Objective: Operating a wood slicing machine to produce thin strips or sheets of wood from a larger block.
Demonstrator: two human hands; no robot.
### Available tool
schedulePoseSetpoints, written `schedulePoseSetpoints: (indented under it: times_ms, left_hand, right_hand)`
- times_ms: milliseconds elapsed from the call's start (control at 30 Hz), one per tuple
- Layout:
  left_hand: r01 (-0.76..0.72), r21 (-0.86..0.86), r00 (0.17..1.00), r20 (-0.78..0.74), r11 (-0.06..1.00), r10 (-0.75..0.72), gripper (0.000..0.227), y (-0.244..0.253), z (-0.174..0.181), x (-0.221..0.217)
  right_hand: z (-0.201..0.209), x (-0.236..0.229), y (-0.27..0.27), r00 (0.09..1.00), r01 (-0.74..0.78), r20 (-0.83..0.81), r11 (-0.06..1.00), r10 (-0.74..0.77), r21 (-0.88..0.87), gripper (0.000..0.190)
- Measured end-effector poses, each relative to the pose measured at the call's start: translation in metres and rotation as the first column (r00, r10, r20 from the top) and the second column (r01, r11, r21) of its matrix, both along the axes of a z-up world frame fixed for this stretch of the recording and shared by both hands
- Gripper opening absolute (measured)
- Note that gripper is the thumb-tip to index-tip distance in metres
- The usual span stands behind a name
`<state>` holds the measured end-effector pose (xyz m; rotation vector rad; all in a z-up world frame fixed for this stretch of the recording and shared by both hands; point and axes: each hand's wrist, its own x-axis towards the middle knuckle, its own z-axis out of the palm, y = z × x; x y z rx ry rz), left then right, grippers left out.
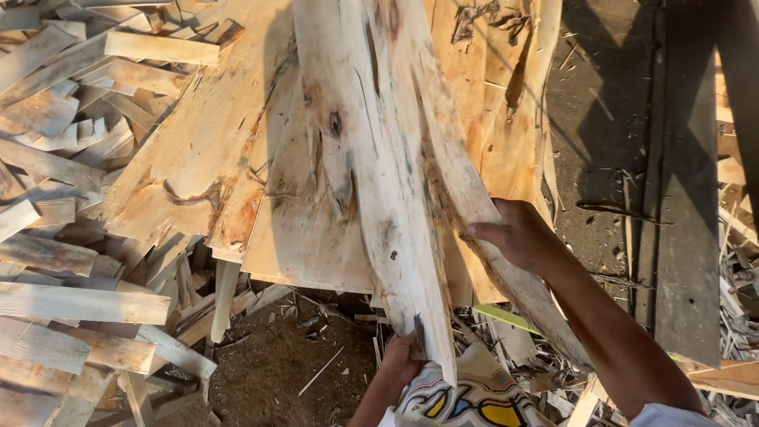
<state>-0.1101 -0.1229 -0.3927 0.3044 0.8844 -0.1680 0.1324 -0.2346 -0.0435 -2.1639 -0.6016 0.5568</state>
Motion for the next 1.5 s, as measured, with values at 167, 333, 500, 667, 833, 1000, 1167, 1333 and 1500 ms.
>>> schedulePoseSetpoints:
  times_ms: [167,333,500,667,833,1000,1167,1333,1500]
  left_hand:
    - [-0.035,0.065,0.987,0.159,0.997,0.024,0.031,-0.026,-0.008,0.034]
    - [-0.109,0.270,0.951,0.308,0.957,0.022,0.019,-0.020,-0.046,0.047]
    - [0.022,0.440,0.985,0.142,0.898,-0.093,0.021,-0.072,0.111,0.009]
    - [0.170,0.550,0.959,0.099,0.818,-0.266,0.055,-0.129,-0.024,-0.038]
    - [0.428,0.434,0.884,-0.021,0.793,-0.466,0.064,-0.201,0.019,-0.042]
    - [0.434,0.297,0.874,0.089,0.850,-0.478,0.081,-0.202,0.040,-0.046]
    - [0.399,0.304,0.804,0.339,0.865,-0.490,0.079,-0.217,0.041,-0.044]
    - [0.291,0.393,0.828,0.354,0.873,-0.435,0.047,-0.205,-0.092,-0.047]
    - [0.248,0.556,0.893,0.188,0.794,-0.410,0.030,-0.231,-0.007,-0.034]
  right_hand:
    - [0.025,-0.020,-0.088,0.969,0.247,0.015,0.962,-0.247,-0.119,0.050]
    - [-0.011,-0.001,-0.213,0.938,0.345,-0.149,0.805,-0.312,0.482,0.032]
    - [-0.111,0.018,-0.322,0.894,0.410,0.001,0.818,-0.448,0.403,0.031]
    - [-0.177,-0.034,-0.396,0.740,-0.474,0.657,0.581,-0.143,0.661,0.067]
    - [-0.398,-0.044,-0.500,0.461,0.768,-0.387,0.578,-0.799,-0.277,0.035]
    - [-0.359,-0.065,-0.522,0.547,0.788,-0.393,0.613,-0.740,-0.057,0.030]
    - [-0.372,-0.084,-0.529,0.624,0.684,-0.238,0.667,-0.745,-0.295,0.022]
    - [-0.321,-0.110,-0.499,0.525,0.809,-0.281,0.574,-0.804,-0.130,0.039]
    - [-0.355,-0.099,-0.518,0.507,0.850,-0.346,0.525,-0.789,0.050,0.041]
